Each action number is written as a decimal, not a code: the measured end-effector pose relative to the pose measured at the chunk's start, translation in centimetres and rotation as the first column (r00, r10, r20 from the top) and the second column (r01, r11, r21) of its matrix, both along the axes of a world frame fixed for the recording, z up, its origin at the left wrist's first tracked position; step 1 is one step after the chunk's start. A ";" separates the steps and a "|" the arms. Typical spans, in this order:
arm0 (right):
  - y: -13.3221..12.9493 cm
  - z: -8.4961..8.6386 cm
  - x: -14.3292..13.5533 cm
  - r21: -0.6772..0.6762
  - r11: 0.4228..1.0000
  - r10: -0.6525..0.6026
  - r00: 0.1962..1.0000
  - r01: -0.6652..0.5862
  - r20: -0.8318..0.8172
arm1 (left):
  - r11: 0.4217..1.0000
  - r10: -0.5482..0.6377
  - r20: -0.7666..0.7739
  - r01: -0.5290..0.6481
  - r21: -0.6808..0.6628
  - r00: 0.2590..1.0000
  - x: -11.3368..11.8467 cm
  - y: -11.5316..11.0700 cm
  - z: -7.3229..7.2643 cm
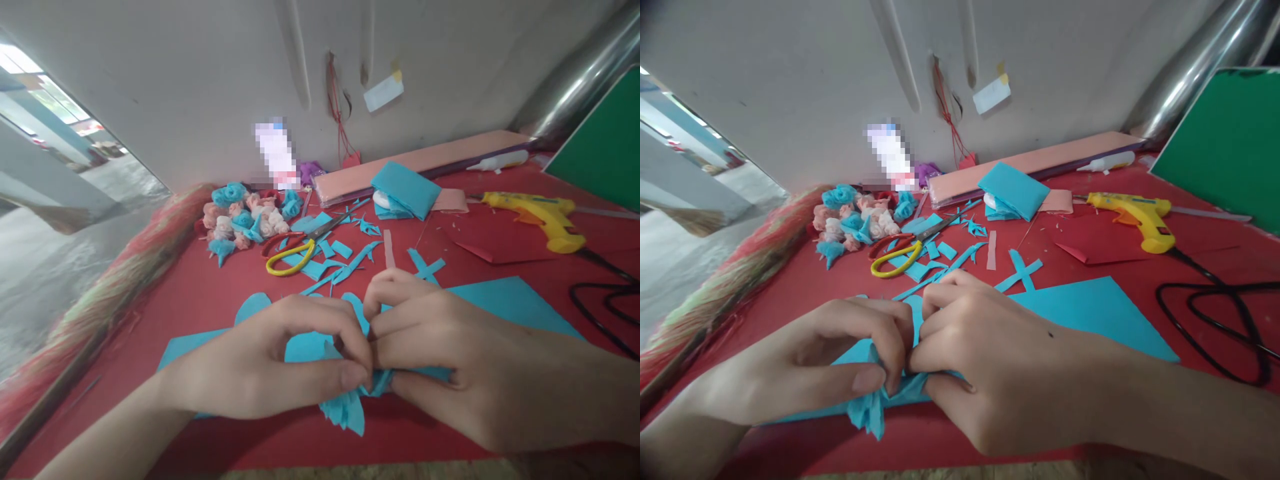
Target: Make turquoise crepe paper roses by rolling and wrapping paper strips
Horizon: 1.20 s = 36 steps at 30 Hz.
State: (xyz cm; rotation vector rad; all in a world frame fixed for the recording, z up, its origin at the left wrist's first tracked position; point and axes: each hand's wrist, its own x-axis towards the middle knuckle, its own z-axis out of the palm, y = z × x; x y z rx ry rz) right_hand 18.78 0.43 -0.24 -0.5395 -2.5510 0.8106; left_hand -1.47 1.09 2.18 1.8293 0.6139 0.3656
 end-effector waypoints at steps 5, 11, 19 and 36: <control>0.0 -0.3 -0.1 0.039 0.998 -0.056 0.998 0.057 -0.023 | 0.999 0.050 0.027 -0.050 0.001 0.998 -0.1 0.0 -0.5; 1.2 -0.3 0.2 -0.357 0.926 -0.207 0.957 0.124 -0.203 | 0.909 0.356 0.278 -0.261 -0.326 0.892 0.6 0.2 -1.2; 2.0 -1.7 -0.3 -0.876 0.407 -0.378 0.826 -0.258 -0.419 | 0.850 0.470 0.361 -0.303 -0.432 0.805 0.7 -0.4 -1.3; 0.6 -2.6 -1.4 -0.913 0.215 -0.405 0.819 -0.347 -0.406 | 0.187 0.345 0.308 -0.386 0.903 0.887 -0.4 -0.4 -1.8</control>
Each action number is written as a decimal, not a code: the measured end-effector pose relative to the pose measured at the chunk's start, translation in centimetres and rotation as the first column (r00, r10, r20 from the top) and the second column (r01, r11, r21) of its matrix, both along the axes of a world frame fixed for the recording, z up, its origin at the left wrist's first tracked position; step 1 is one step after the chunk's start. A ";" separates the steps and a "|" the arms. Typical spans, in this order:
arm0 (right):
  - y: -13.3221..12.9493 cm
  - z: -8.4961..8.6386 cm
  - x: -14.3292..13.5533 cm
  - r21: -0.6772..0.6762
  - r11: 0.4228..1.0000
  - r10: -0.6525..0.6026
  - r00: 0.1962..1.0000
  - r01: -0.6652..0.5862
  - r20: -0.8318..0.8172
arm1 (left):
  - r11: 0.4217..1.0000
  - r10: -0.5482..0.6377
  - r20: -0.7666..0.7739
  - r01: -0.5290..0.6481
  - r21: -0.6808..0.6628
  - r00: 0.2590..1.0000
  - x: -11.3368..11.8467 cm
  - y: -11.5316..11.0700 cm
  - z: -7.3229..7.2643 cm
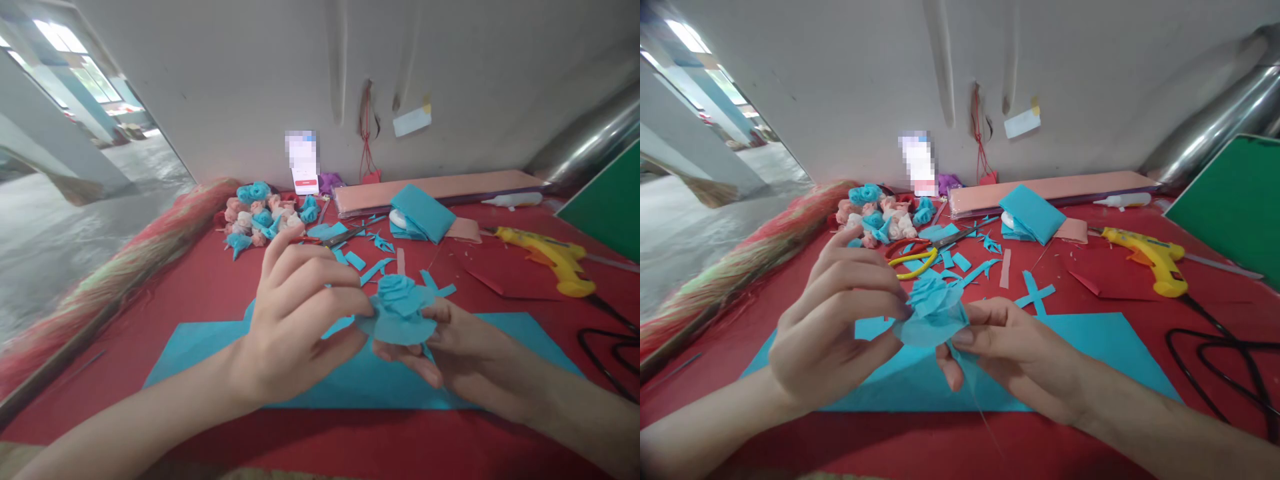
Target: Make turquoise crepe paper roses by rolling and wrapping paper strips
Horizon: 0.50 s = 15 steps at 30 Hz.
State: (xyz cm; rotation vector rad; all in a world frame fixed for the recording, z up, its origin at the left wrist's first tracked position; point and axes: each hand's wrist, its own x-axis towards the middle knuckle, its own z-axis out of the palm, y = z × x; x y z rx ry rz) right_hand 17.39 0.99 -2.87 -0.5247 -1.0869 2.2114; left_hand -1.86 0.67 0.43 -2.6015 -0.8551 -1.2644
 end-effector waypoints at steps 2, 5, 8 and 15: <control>-0.2 -0.1 0.0 0.000 1.000 -0.012 1.000 0.012 -0.006 | 0.999 0.003 -0.030 -0.002 0.034 1.000 -0.1 -0.1 -0.1; -0.5 0.0 -0.1 -0.003 1.000 -0.015 1.000 0.014 -0.027 | 0.997 -0.010 -0.060 0.014 0.075 0.998 0.0 -0.4 -0.4; -0.7 0.1 -0.2 0.000 1.000 -0.008 0.999 0.008 -0.054 | 0.998 -0.060 0.003 0.060 0.033 0.998 0.1 -0.6 -0.5; -1.2 0.0 -0.5 -0.036 0.999 -0.006 0.997 0.004 -0.071 | 0.992 -0.040 0.146 0.056 -0.111 0.988 0.1 -0.8 0.6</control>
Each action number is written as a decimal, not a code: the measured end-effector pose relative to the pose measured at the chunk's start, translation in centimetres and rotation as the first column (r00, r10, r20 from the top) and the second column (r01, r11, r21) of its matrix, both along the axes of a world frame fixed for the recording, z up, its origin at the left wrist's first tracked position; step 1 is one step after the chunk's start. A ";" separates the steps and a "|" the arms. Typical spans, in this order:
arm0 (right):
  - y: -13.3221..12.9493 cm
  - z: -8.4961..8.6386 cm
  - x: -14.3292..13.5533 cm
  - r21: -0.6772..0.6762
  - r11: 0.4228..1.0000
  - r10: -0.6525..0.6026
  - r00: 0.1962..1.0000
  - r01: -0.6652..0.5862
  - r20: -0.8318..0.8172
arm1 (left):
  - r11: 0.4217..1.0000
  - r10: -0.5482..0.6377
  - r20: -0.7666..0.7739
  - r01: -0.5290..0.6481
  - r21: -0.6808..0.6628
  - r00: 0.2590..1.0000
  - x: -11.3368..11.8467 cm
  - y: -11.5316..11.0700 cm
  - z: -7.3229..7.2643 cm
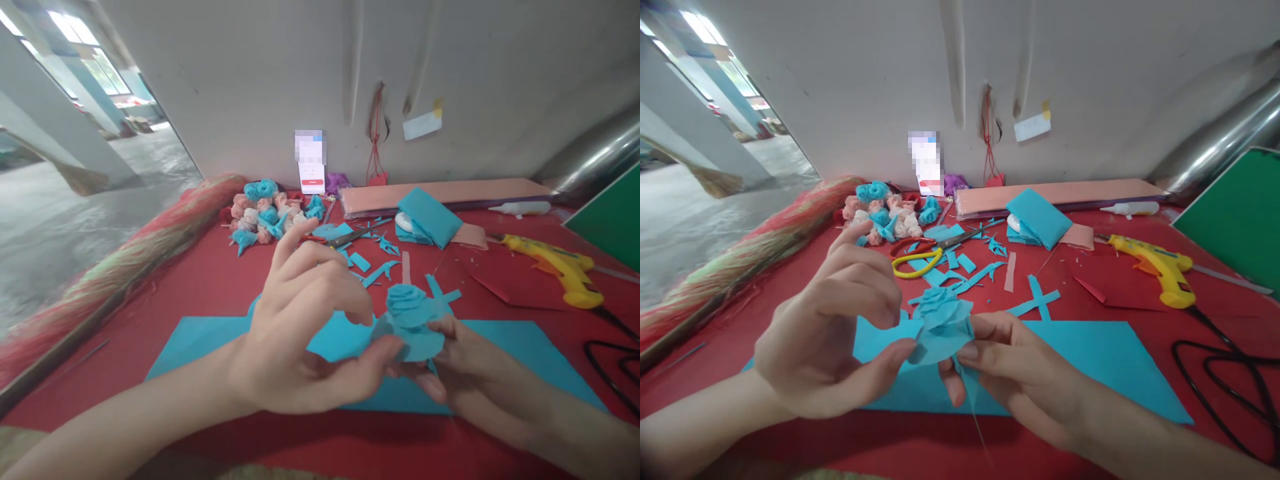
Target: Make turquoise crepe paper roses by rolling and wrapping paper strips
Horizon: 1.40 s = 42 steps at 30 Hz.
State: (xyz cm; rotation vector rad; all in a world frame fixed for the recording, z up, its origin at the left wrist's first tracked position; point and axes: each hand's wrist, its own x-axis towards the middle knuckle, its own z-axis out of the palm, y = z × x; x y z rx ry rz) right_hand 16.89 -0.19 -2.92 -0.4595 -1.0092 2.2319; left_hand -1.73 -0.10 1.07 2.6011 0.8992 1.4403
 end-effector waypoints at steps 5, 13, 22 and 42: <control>-0.5 -0.3 -0.2 -0.034 0.999 -0.021 1.000 0.021 -0.001 | 0.999 0.031 -0.022 -0.031 -0.010 0.999 0.2 0.1 -0.1; -1.1 -0.4 -0.8 -0.086 0.989 -0.114 0.992 0.118 0.049 | 0.995 0.097 -0.050 -0.096 0.021 0.994 0.2 0.0 -0.2; -1.3 0.0 -1.1 -0.088 0.982 -0.163 0.985 0.167 0.051 | 0.981 0.158 -0.102 -0.144 0.134 0.982 0.0 0.1 0.2; -2.2 0.0 -1.3 -0.117 0.973 -0.197 0.980 0.198 0.017 | 0.978 0.110 -0.132 -0.083 0.193 0.985 0.2 0.1 -0.9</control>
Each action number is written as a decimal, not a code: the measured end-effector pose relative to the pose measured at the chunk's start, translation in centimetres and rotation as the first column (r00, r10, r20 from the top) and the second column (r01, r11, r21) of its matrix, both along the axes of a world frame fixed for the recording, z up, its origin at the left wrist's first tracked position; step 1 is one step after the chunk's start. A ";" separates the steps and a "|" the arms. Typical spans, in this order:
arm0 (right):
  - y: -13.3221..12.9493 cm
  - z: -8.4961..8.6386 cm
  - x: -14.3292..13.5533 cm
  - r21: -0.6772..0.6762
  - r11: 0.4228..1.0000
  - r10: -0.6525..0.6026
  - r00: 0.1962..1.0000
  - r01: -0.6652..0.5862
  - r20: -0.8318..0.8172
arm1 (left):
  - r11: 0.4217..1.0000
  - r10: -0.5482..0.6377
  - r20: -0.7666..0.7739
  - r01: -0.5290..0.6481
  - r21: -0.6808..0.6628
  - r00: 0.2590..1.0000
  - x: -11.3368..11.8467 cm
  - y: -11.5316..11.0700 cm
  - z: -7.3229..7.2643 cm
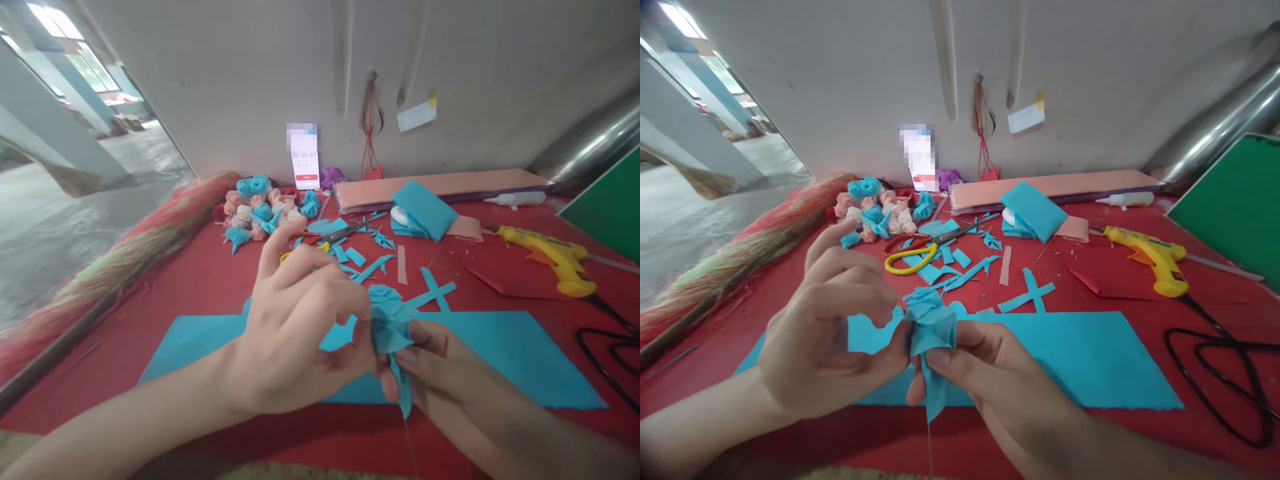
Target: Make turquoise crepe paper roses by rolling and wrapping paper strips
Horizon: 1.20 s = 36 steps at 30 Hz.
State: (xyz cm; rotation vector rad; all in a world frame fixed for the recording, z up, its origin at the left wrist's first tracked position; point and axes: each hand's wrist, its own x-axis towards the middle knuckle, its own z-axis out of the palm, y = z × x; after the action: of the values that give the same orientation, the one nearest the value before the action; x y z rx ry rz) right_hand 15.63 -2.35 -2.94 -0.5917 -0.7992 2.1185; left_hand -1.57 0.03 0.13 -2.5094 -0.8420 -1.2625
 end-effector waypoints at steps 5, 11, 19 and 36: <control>0.1 0.3 -0.1 -0.003 1.000 0.025 1.000 -0.025 -0.016 | 0.997 0.000 0.053 0.003 -0.073 0.999 0.2 -0.1 -0.1; 0.1 0.0 -0.3 0.036 0.997 0.068 0.997 -0.067 -0.035 | 0.992 0.004 0.077 0.005 -0.124 0.997 0.4 -0.2 0.0; 2.3 0.9 1.6 0.827 0.556 -0.339 0.888 -0.078 0.312 | 0.849 -0.078 0.281 0.211 -0.484 0.957 0.1 -0.7 0.4; 3.4 2.8 3.4 0.861 -0.318 -0.685 0.724 -0.397 0.080 | 0.009 0.025 0.605 0.605 -0.796 0.796 0.2 -1.6 2.1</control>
State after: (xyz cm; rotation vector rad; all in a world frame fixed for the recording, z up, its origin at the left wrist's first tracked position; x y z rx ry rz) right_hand 19.08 1.02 -0.15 -0.3303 -2.3151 0.0178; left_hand -1.38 -1.55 2.28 -3.6682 -1.9443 -1.9414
